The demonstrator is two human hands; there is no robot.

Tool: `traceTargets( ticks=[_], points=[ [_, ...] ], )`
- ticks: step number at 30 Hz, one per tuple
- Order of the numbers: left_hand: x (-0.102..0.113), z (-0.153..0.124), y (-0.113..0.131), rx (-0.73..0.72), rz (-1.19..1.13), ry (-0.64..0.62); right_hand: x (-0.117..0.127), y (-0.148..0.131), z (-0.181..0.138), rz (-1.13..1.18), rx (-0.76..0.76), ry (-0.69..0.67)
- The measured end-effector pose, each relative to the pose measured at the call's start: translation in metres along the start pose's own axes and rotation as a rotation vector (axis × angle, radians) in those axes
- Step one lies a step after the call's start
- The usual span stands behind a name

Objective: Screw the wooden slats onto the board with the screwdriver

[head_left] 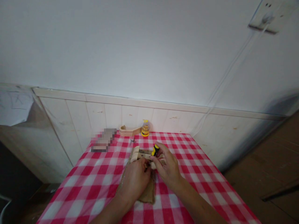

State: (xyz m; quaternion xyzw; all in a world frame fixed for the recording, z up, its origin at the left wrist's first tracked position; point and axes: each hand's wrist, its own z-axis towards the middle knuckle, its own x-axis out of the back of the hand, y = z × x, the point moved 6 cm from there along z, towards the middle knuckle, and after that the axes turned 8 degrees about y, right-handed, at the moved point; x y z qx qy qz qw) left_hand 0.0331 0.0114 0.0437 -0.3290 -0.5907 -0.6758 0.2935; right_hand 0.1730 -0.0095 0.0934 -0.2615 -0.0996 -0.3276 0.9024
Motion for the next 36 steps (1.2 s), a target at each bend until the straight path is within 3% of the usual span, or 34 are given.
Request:
traceTargets(
  ticks=[7, 25, 36],
  points=[
    [-0.001, 0.000, 0.000, 0.014, 0.011, -0.029, 0.002, -0.005, -0.003, -0.015, 0.045, -0.001],
    [0.003, -0.001, 0.003, 0.001, -0.013, -0.017, -0.004, 0.014, -0.007, 0.105, -0.167, -0.031],
    [0.001, -0.001, 0.000, 0.020, 0.000, -0.017, -0.003, 0.012, -0.005, 0.097, -0.158, -0.010]
  ],
)
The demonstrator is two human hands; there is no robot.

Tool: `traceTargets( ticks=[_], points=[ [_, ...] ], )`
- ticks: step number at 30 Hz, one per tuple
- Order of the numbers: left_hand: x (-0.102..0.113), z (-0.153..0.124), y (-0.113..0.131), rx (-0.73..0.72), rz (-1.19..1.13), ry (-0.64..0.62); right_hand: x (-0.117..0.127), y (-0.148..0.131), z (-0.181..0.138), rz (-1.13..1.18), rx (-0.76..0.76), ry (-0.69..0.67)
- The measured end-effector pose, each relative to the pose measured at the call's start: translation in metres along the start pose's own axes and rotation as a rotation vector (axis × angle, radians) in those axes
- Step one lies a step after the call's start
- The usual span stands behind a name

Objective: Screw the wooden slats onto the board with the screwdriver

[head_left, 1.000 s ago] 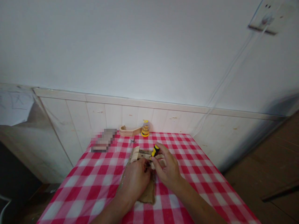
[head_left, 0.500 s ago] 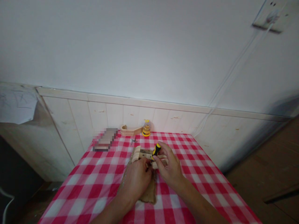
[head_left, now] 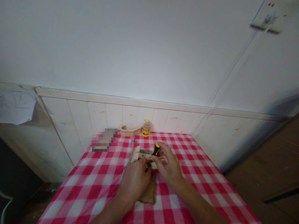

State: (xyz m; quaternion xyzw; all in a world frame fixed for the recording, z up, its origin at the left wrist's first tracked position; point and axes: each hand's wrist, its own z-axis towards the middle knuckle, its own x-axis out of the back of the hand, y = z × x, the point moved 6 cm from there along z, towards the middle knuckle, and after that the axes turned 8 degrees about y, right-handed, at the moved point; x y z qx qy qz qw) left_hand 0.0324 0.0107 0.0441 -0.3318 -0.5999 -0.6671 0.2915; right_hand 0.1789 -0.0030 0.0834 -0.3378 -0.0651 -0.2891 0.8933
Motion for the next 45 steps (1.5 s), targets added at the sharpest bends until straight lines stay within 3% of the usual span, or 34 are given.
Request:
traceTargets(
  ticks=[9, 19, 45],
  points=[
    [0.0001, -0.0001, 0.0007, 0.001, 0.005, -0.001, 0.0030, -0.0085, -0.0020, -0.069, 0.096, 0.005],
    [0.0026, -0.0005, 0.0028, 0.002, -0.010, -0.012, -0.0010, 0.0004, -0.0032, 0.018, 0.024, 0.005],
    [-0.0002, 0.0002, 0.0002, -0.009, -0.007, 0.012, 0.0021, -0.0025, -0.0011, 0.004, 0.044, 0.027]
  ],
)
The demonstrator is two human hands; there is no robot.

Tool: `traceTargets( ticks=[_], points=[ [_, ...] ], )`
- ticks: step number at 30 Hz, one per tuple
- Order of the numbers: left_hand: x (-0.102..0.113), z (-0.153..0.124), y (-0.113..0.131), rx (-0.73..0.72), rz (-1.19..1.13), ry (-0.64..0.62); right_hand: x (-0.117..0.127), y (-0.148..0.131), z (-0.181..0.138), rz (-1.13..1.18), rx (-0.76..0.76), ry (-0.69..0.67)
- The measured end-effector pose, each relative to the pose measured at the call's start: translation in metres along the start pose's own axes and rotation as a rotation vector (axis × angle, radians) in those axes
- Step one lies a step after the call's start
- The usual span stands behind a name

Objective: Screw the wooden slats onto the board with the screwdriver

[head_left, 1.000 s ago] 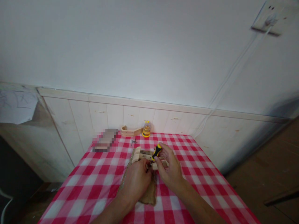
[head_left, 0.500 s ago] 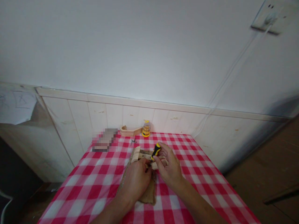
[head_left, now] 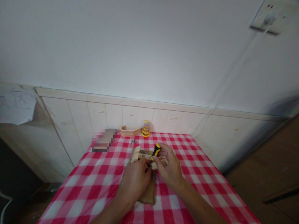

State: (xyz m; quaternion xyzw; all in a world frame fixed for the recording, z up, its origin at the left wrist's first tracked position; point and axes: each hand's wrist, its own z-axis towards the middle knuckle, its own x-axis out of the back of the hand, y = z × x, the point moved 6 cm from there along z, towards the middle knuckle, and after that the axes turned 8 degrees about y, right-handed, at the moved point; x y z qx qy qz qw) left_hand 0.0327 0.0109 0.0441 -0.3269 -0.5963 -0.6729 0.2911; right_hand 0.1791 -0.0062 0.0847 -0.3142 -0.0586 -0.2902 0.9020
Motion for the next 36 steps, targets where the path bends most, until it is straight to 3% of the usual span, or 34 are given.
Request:
traceTargets(
  ticks=[28, 36],
  points=[
    [0.0005, -0.0011, 0.0000, -0.004, -0.027, 0.008, -0.0032, 0.0092, -0.0036, 0.086, -0.062, 0.029],
    [0.0018, 0.0004, 0.0017, -0.001, -0.013, 0.014, 0.0002, 0.0011, -0.0030, 0.000, 0.034, 0.031]
  ],
)
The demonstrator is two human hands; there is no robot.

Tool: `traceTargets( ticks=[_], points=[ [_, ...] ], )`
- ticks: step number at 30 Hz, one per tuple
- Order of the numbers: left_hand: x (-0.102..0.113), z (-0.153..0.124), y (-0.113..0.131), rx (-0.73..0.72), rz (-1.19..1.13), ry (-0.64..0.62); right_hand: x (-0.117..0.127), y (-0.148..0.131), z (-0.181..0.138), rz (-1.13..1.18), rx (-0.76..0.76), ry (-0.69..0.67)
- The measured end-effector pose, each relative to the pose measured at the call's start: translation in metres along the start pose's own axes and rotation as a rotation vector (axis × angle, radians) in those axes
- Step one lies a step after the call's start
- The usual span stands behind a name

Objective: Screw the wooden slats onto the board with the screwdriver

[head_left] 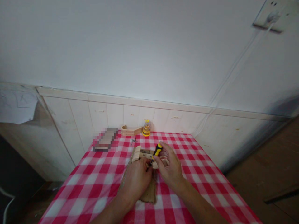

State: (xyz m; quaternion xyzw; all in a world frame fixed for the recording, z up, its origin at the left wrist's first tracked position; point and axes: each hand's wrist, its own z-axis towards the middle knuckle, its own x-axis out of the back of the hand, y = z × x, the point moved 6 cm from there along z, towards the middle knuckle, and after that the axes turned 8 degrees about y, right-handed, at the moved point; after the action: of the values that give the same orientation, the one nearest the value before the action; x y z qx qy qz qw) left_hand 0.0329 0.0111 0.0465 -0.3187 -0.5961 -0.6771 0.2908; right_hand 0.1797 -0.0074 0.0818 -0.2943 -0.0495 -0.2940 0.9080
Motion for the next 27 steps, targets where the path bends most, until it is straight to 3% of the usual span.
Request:
traceTargets(
  ticks=[17, 27],
  points=[
    [0.004, -0.002, 0.004, 0.006, 0.005, -0.030, 0.001, -0.004, 0.006, -0.016, -0.027, -0.001],
    [0.000, 0.000, 0.000, 0.011, 0.025, -0.043, 0.000, -0.008, -0.001, -0.046, 0.042, -0.028]
  ],
)
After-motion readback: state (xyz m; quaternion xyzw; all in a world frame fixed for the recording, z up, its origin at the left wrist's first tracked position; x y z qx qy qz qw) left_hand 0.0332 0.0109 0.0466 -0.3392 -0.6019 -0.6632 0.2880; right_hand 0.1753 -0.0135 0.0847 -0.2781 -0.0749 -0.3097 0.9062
